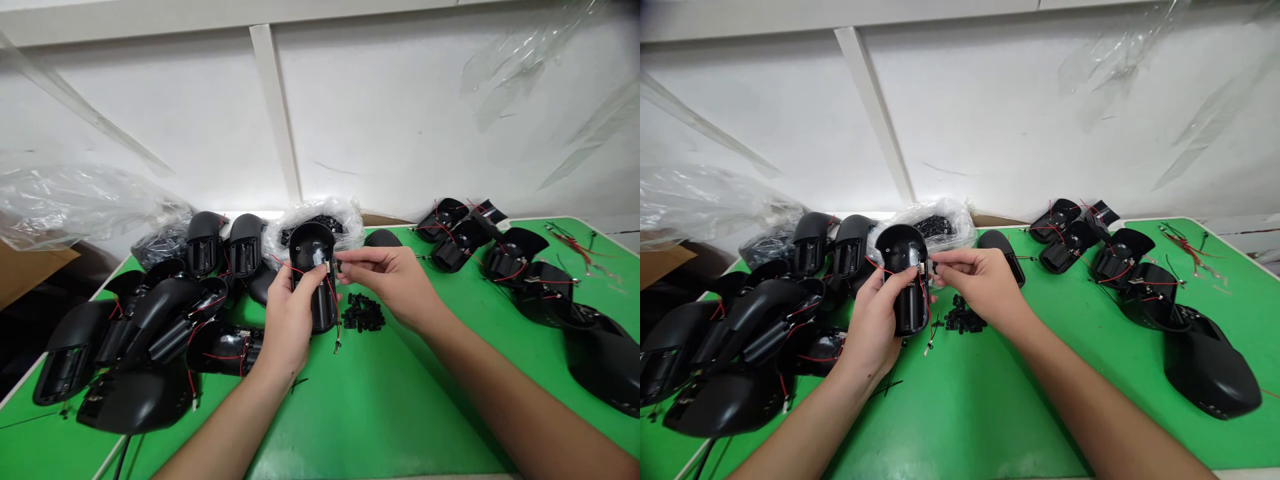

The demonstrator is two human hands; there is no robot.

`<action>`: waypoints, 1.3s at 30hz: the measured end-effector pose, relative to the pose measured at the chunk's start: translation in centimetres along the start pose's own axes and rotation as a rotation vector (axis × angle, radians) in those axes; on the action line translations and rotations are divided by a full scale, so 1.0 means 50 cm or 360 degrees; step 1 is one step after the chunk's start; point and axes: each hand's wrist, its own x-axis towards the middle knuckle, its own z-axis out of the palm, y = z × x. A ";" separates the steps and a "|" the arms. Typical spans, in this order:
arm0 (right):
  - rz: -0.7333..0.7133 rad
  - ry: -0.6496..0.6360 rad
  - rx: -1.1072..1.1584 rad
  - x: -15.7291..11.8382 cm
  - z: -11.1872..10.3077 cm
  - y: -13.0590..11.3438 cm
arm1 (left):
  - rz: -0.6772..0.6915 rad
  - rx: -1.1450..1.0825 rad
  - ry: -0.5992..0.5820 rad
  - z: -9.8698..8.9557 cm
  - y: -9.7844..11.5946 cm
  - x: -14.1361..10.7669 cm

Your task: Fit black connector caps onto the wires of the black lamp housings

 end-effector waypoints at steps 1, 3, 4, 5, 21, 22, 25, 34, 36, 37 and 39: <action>0.0028 -0.0001 0.0023 0.000 0.001 -0.001 | -0.0003 0.0003 -0.0001 0.000 0.000 0.000; 0.0067 0.0005 0.0057 0.001 0.004 -0.002 | -0.0003 0.0009 -0.0005 0.001 0.000 0.000; 0.0076 0.0006 0.0067 0.001 0.005 -0.002 | -0.0003 0.0012 -0.0009 0.002 0.000 0.000; 0.0075 0.0006 0.0072 0.001 0.006 -0.001 | -0.0004 0.0013 -0.0012 0.002 0.000 -0.001; 0.0139 0.0029 0.0155 0.000 0.004 -0.003 | -0.0007 0.0027 -0.0008 0.003 -0.003 0.001; 0.0147 0.0033 0.0161 0.000 0.004 -0.003 | -0.0001 0.0030 -0.0004 0.003 -0.004 0.002; 0.0154 0.0026 0.0172 -0.001 0.005 -0.004 | 0.0013 0.0036 0.0002 0.001 -0.007 0.003; 0.0165 0.0029 0.0128 0.000 0.003 -0.003 | 0.0005 0.0049 -0.0017 0.004 -0.002 0.001; 0.0170 0.0032 0.0118 0.000 0.003 -0.003 | 0.0011 0.0058 -0.0025 0.004 -0.002 0.001; 0.0173 0.0033 0.0116 0.000 0.003 -0.003 | 0.0015 0.0066 -0.0026 0.004 -0.002 0.001; 0.0176 0.0037 0.0115 0.000 0.004 -0.002 | 0.0027 0.0082 -0.0023 0.003 -0.004 0.001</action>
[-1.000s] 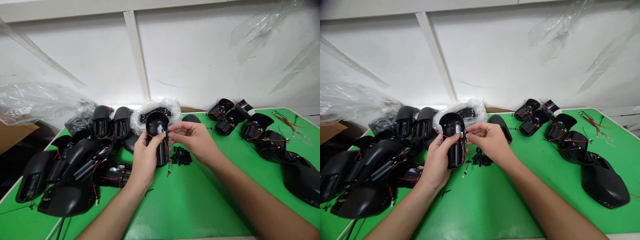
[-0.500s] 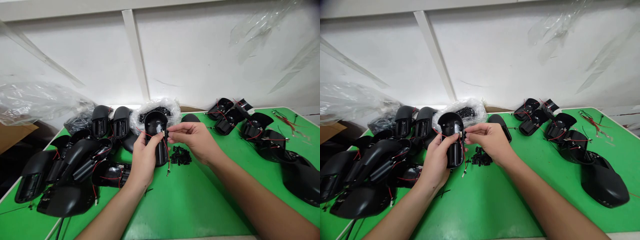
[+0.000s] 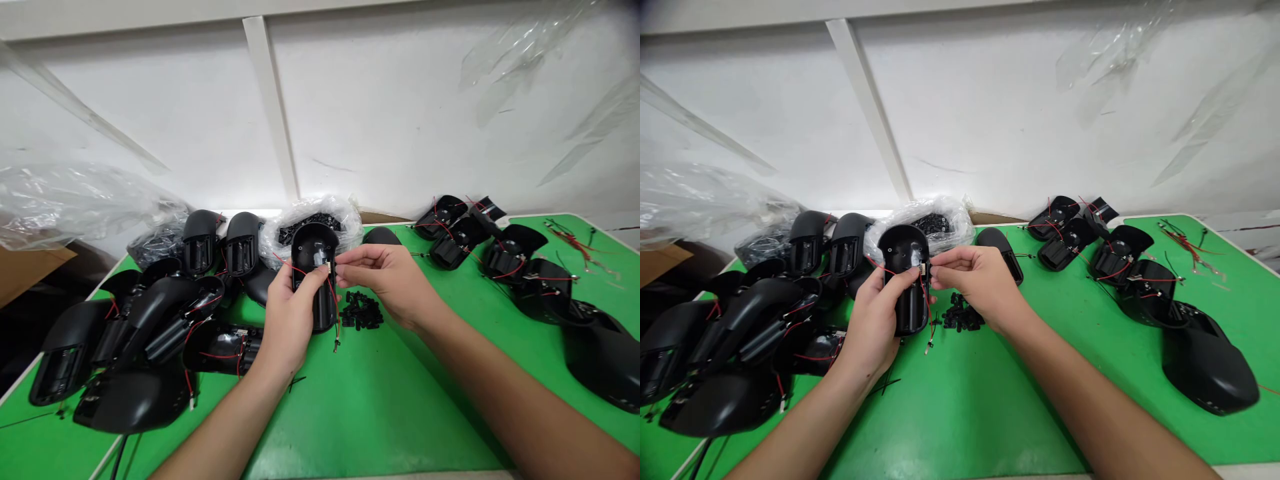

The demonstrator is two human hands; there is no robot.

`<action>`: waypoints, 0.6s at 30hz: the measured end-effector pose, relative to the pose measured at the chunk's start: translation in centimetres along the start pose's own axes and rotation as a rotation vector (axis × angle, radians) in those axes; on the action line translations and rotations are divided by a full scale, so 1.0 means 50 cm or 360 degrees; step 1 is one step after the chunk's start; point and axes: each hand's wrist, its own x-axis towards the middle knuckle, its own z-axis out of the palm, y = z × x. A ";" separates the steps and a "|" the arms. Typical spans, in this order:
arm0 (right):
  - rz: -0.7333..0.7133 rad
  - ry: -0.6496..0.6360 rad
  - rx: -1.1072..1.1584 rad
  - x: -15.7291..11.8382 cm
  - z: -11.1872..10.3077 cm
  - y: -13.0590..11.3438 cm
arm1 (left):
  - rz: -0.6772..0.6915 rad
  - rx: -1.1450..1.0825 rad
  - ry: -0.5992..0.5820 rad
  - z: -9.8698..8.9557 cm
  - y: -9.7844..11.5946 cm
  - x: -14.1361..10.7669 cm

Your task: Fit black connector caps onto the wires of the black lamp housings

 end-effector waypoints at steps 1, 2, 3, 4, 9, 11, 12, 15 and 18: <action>0.0001 0.0002 0.0000 0.000 0.001 0.000 | 0.0001 0.0008 -0.0002 0.000 -0.001 0.000; 0.0001 0.0003 -0.0002 0.000 0.001 0.000 | 0.0002 0.0014 -0.0009 0.000 -0.002 0.000; 0.0002 0.0005 -0.0005 0.000 0.002 0.000 | 0.0006 0.0018 -0.0017 -0.001 -0.004 0.000; 0.0002 0.0008 -0.0005 0.000 0.002 0.000 | 0.0018 0.0017 -0.0022 -0.001 -0.005 0.000; -0.0002 0.0032 0.0014 -0.001 0.002 0.000 | 0.0041 -0.0111 -0.0013 -0.002 -0.009 0.005; 0.0018 0.0024 0.0049 -0.002 0.001 0.000 | 0.0021 -0.0191 -0.0041 -0.002 -0.009 0.009; 0.0036 0.0018 0.0073 -0.003 0.001 0.000 | 0.0018 -0.0229 -0.0062 -0.002 -0.008 0.011; 0.0066 0.0004 0.0140 -0.007 0.003 -0.004 | -0.0005 -0.0349 -0.0126 -0.002 -0.003 0.012; 0.0039 -0.0056 0.0150 -0.010 0.004 -0.007 | -0.0065 -0.0447 -0.0179 -0.002 0.006 0.010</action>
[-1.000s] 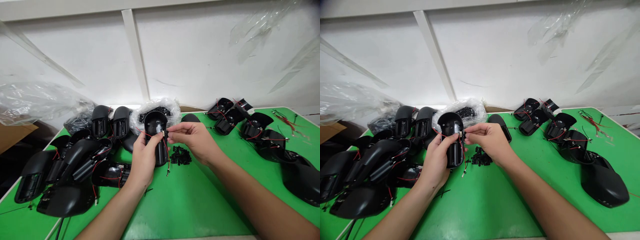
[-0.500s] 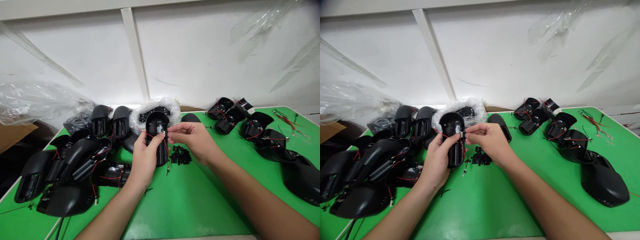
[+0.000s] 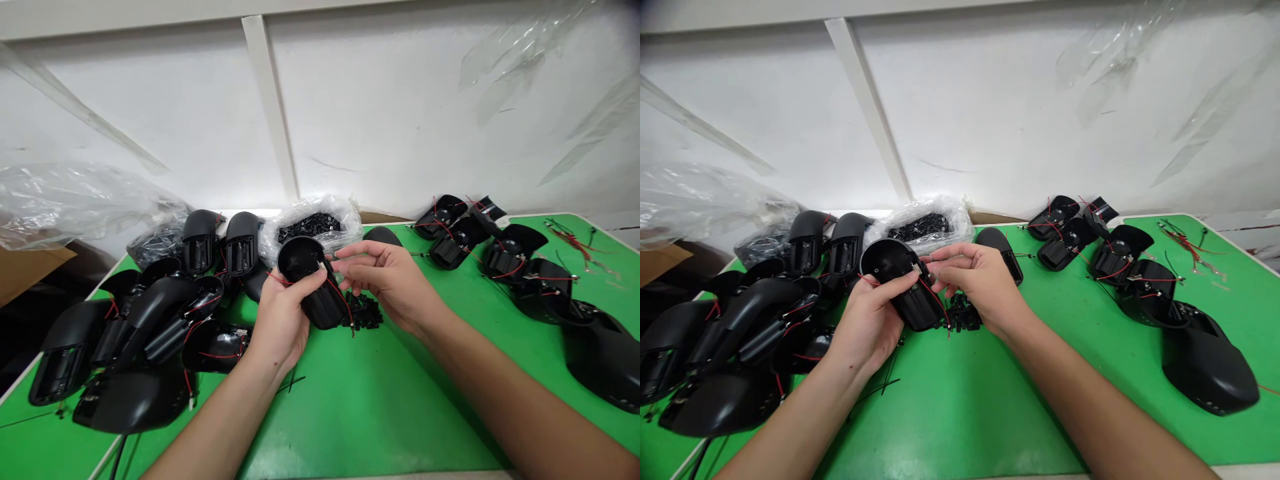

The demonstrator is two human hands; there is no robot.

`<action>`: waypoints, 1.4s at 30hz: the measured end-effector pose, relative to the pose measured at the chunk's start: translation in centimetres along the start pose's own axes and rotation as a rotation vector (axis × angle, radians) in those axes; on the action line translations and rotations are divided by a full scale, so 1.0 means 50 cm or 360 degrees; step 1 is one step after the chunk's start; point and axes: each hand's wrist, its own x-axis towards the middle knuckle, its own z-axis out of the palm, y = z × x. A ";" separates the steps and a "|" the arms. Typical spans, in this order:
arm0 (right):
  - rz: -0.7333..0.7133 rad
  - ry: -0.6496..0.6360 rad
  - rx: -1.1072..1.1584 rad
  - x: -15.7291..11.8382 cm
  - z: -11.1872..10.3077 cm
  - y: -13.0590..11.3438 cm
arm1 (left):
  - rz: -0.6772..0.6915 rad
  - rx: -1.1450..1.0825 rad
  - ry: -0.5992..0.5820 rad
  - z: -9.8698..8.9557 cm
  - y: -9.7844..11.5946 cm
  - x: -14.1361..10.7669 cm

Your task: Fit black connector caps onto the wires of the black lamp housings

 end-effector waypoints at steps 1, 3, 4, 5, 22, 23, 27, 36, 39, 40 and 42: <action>-0.0006 -0.0021 0.0002 0.000 0.000 0.000 | -0.0019 -0.0018 -0.0013 0.000 0.004 -0.001; 0.0002 -0.0051 0.0005 0.000 -0.001 0.001 | -0.0067 -0.0038 -0.0022 0.001 0.011 -0.002; 0.0009 -0.0057 0.0006 0.000 -0.001 0.002 | -0.0089 -0.0050 -0.0012 0.000 0.015 -0.002; 0.0014 -0.0062 0.0004 0.001 -0.001 0.003 | -0.0110 -0.0071 0.0005 0.000 0.019 -0.002; -0.0997 0.0069 -0.1600 -0.023 0.015 0.023 | -0.0203 -0.0267 0.0006 0.017 0.028 -0.013; -0.1017 0.0069 -0.1587 -0.022 0.014 0.025 | -0.0193 -0.0292 0.0003 0.019 0.030 -0.014; -0.1085 -0.0026 -0.1595 -0.020 0.012 0.038 | -0.0244 -0.0249 0.0119 0.026 0.036 -0.014; -0.0861 -0.0251 -0.1675 -0.026 0.020 0.030 | -0.0380 -0.0259 0.0267 0.018 0.044 -0.006; -0.0730 -0.0292 -0.1801 -0.031 0.022 0.025 | -0.0410 -0.0282 0.0253 0.018 0.044 -0.008; -0.0686 -0.0293 -0.1848 -0.033 0.023 0.023 | -0.0410 -0.0288 0.0247 0.018 0.044 -0.009; -0.0605 -0.0296 -0.1960 -0.037 0.025 0.020 | -0.0414 -0.0293 0.0239 0.019 0.043 -0.011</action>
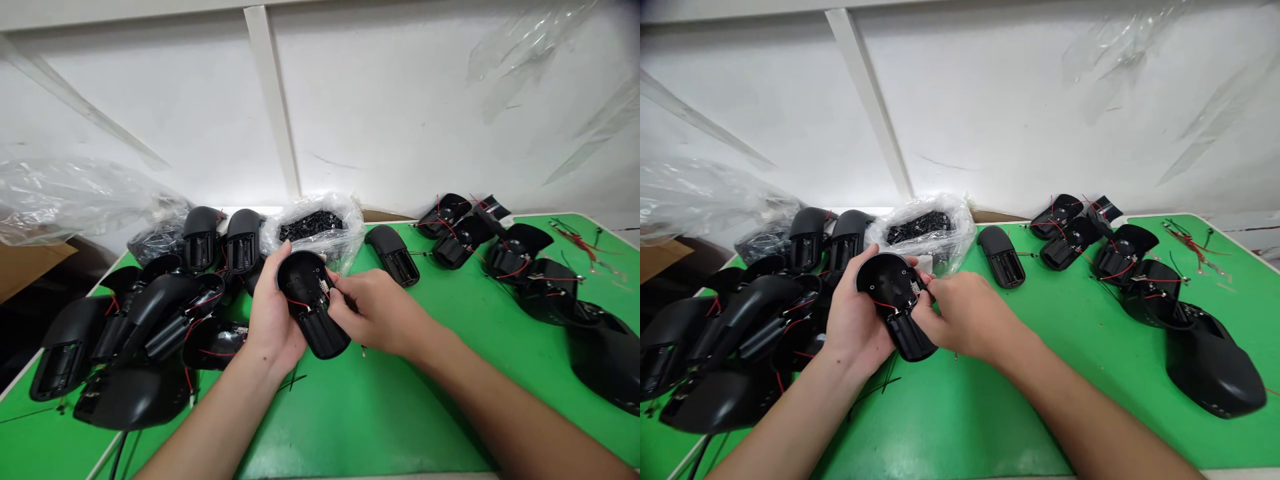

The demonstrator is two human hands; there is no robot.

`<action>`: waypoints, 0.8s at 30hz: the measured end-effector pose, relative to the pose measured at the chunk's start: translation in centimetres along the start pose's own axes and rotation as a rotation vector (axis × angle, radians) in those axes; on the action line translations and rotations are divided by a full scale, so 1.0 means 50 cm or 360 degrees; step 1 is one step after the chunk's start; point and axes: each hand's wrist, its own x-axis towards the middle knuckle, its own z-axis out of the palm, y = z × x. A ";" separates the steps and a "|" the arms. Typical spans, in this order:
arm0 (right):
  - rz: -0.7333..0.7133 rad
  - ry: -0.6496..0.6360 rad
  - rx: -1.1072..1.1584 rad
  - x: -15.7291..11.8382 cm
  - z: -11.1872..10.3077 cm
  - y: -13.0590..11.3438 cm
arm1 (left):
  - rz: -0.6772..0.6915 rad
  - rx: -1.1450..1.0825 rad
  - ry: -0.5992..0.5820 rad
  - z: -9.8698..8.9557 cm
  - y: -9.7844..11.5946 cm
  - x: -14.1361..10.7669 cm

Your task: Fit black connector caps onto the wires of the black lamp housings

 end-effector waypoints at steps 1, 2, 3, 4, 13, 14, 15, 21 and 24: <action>0.0023 -0.0030 -0.0054 -0.001 -0.002 -0.002 | -0.0004 -0.0001 -0.0001 0.000 -0.001 0.000; 0.0040 -0.0057 -0.0107 -0.001 -0.004 -0.004 | -0.0012 -0.0004 -0.0003 0.000 -0.001 -0.001; 0.0047 -0.0076 -0.0152 -0.001 -0.007 -0.006 | -0.0024 -0.0008 -0.0008 0.000 -0.002 -0.001; 0.0042 -0.0099 -0.0179 0.000 -0.010 -0.007 | -0.0035 -0.0013 -0.0013 0.001 -0.002 -0.002; 0.0051 -0.0211 -0.0249 0.003 -0.018 -0.016 | -0.0085 0.0013 -0.0042 -0.004 -0.008 -0.002; 0.0040 -0.0214 -0.0269 0.002 -0.018 -0.017 | -0.0089 0.0028 -0.0042 -0.005 -0.008 -0.001; 0.0028 -0.0221 -0.0292 0.002 -0.018 -0.019 | -0.0095 0.0040 -0.0045 -0.006 -0.009 0.000; -0.0032 -0.0267 -0.0464 -0.002 -0.016 -0.022 | -0.0144 0.0007 -0.0049 -0.006 -0.015 0.001; -0.0071 -0.0261 -0.0532 -0.001 -0.012 -0.018 | -0.0104 0.0044 -0.0023 -0.004 -0.019 0.000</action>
